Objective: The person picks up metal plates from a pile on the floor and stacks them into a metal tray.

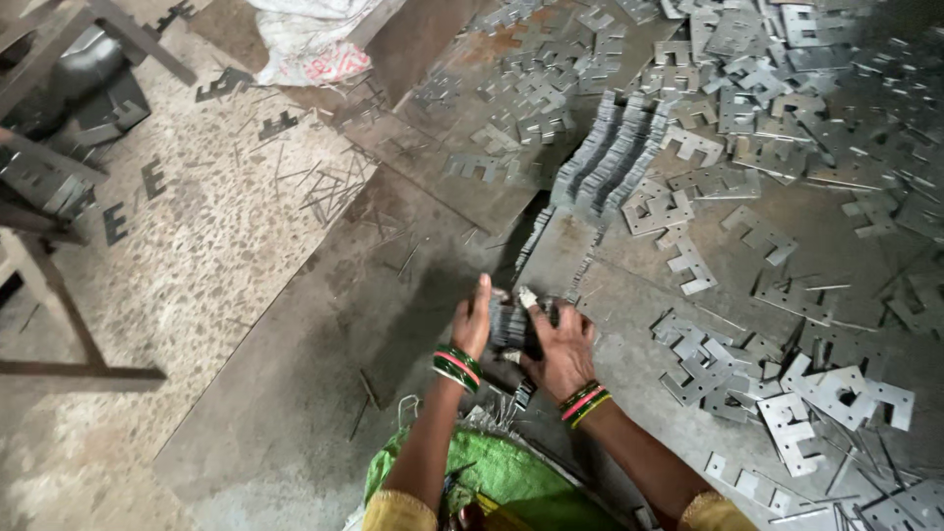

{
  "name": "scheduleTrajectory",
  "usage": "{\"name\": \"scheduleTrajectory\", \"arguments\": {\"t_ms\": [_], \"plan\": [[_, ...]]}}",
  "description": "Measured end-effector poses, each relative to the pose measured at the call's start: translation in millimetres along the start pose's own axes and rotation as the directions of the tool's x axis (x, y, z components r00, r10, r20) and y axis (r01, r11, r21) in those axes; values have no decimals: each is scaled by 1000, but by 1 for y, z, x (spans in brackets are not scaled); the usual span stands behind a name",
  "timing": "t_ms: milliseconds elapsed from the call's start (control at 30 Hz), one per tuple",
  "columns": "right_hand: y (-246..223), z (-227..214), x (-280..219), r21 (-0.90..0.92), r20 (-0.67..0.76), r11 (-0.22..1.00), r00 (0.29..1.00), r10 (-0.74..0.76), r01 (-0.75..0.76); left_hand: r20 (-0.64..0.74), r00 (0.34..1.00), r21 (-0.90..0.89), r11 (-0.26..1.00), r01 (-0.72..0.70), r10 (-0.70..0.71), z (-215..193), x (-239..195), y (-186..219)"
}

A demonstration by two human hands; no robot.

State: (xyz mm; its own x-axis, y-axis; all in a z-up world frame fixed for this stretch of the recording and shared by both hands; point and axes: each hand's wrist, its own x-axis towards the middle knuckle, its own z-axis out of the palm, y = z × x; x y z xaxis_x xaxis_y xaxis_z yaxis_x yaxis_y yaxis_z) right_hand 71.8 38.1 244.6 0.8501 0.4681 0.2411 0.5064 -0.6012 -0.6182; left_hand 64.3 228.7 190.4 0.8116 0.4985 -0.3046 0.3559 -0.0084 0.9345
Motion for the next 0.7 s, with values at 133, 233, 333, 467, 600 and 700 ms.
{"name": "scheduleTrajectory", "arguments": {"t_ms": [133,233,333,467,600,700], "plan": [[16,-6,21,-181,94,982,994,-47,63,-142,882,425,832,-356,449,8,-30,30],[37,-7,60,-270,67,963,998,15,4,-89,835,516,742,-427,542,9,-49,53],[69,-16,117,-404,-94,915,995,-27,-13,-22,844,481,745,-462,536,11,-56,70],[85,-35,155,-559,-61,826,990,-124,69,4,835,484,730,-483,550,16,-64,86],[101,-77,143,-246,6,961,992,-125,123,165,806,591,597,-542,569,29,-78,94],[155,-128,101,-328,115,939,991,-65,100,416,896,739,517,-431,154,73,-103,80]]}}
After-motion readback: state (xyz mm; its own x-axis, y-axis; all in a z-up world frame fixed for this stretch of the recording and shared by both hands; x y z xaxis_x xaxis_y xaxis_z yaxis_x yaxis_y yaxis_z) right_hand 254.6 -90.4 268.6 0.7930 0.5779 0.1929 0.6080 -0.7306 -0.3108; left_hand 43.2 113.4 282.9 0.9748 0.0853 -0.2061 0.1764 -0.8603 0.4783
